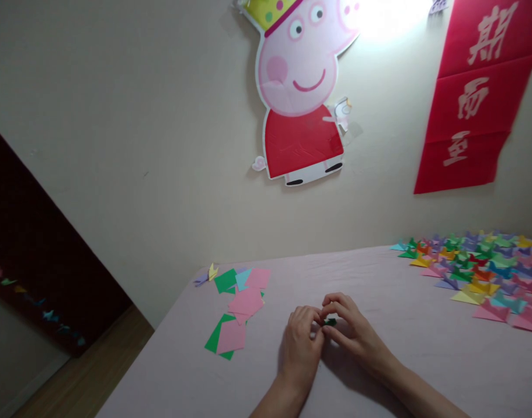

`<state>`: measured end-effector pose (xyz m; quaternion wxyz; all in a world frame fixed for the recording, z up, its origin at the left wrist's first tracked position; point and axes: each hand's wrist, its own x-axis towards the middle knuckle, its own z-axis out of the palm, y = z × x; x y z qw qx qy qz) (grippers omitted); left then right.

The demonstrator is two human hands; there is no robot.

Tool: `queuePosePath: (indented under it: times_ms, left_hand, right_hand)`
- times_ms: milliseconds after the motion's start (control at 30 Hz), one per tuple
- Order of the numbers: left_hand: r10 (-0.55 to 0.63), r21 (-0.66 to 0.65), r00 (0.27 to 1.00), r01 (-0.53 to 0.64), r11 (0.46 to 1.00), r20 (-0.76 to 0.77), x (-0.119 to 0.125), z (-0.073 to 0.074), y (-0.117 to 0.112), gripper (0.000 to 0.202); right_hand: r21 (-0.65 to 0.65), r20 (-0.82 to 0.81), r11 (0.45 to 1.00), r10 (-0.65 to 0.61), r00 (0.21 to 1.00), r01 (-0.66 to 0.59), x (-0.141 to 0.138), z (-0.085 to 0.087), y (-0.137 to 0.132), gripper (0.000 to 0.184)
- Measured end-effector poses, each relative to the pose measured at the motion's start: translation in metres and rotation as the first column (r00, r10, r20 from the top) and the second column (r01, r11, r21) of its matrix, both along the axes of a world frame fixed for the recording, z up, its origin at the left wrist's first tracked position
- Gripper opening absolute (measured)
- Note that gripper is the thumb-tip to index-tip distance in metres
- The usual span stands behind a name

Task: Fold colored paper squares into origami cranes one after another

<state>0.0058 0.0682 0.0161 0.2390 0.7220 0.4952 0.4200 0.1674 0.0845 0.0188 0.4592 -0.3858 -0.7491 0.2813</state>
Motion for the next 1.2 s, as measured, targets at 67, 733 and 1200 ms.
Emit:
queuePosePath:
  times_ms: [67, 733, 1200]
  left_hand:
    - [0.027, -0.003, 0.998, -0.027, 1.0, -0.06, 0.0, 0.0, -0.001, 0.019]
    - [0.111, -0.236, 0.975, -0.063, 0.97, 0.195, -0.001, 0.001, 0.005, 0.003]
    - [0.058, 0.012, 0.918, -0.058, 0.998, -0.392, -0.006, 0.006, -0.004, 0.027]
  right_hand:
    - [0.033, 0.016, 0.999, -0.001, 1.0, 0.001, 0.0, 0.0, 0.0, 0.006]
    - [-0.222, 0.022, 0.975, -0.012, 1.0, 0.017, 0.001, -0.012, 0.003, 0.009]
    - [0.06, 0.474, 0.99, 0.085, 0.876, -0.129, 0.005, 0.004, -0.004, 0.032]
